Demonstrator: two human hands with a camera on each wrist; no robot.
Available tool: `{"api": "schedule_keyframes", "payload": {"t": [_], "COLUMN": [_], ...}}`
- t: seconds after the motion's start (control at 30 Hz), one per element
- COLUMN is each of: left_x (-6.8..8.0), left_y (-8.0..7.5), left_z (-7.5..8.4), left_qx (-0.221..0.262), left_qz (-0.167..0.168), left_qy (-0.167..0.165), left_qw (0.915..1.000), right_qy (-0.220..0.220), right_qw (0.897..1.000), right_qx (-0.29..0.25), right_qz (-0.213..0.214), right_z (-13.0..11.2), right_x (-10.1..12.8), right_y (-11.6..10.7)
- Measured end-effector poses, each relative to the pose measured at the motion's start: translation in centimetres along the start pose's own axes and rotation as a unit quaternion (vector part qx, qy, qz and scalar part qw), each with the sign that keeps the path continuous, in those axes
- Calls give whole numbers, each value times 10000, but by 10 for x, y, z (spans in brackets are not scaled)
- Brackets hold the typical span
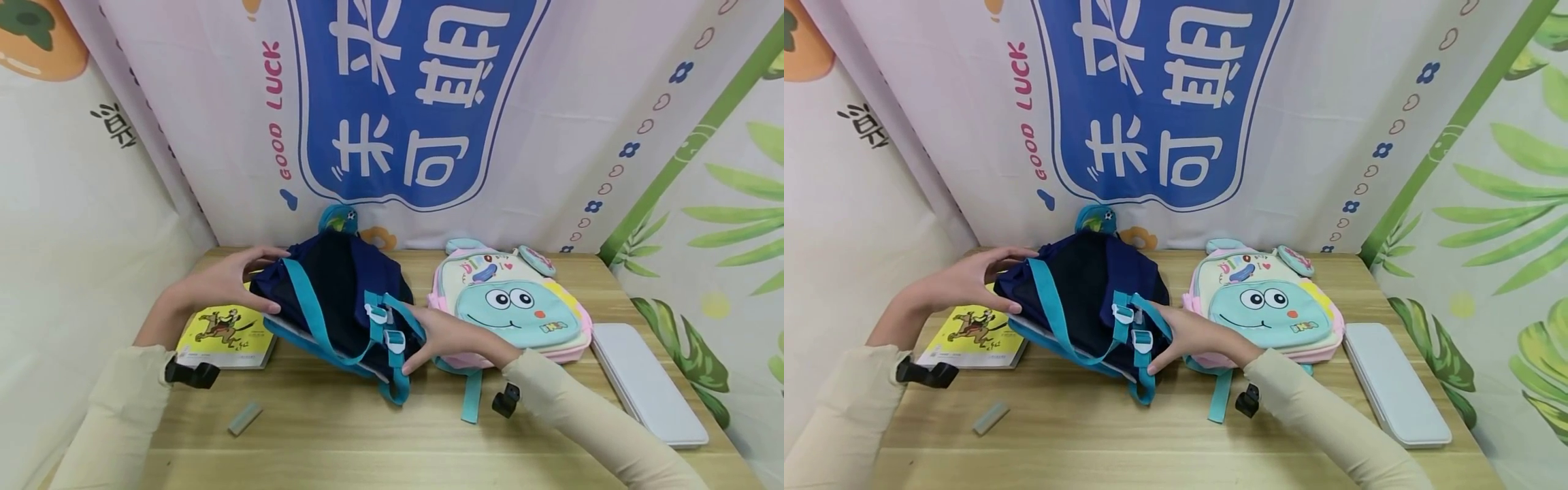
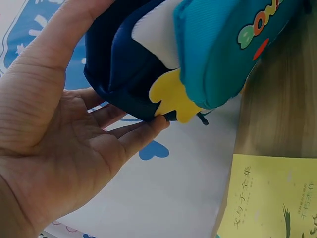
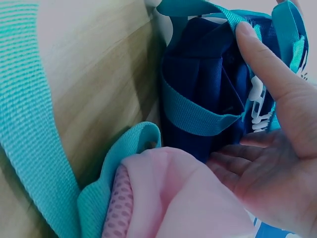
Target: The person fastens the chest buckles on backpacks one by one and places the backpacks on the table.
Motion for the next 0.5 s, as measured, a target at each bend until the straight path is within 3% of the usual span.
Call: {"api": "schedule_keyframes", "payload": {"t": [0.27, 0.5], "left_x": [2, 4], "left_y": [7, 14], "left_z": [-10, -22], "left_qx": [-32, -98], "left_qz": [-127, -441], "left_qy": [-70, -556], "left_qw": [9999, 9974], "right_qy": [259, 462], "right_qw": [9993, 9982], "right_qx": [252, 362], "right_qz": [-55, -142], "right_z": [0, -1], "right_x": [2, 4], "right_y": [-2, -3]}}
Point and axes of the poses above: each hand's wrist, its own x-axis away from the middle knuckle, its own y-axis out of the palm, z = x × y, the point moved 5 cm from there along -x, towards the middle knuckle, and after that the axes turned 7 degrees about -y, right-handed, at the moved point
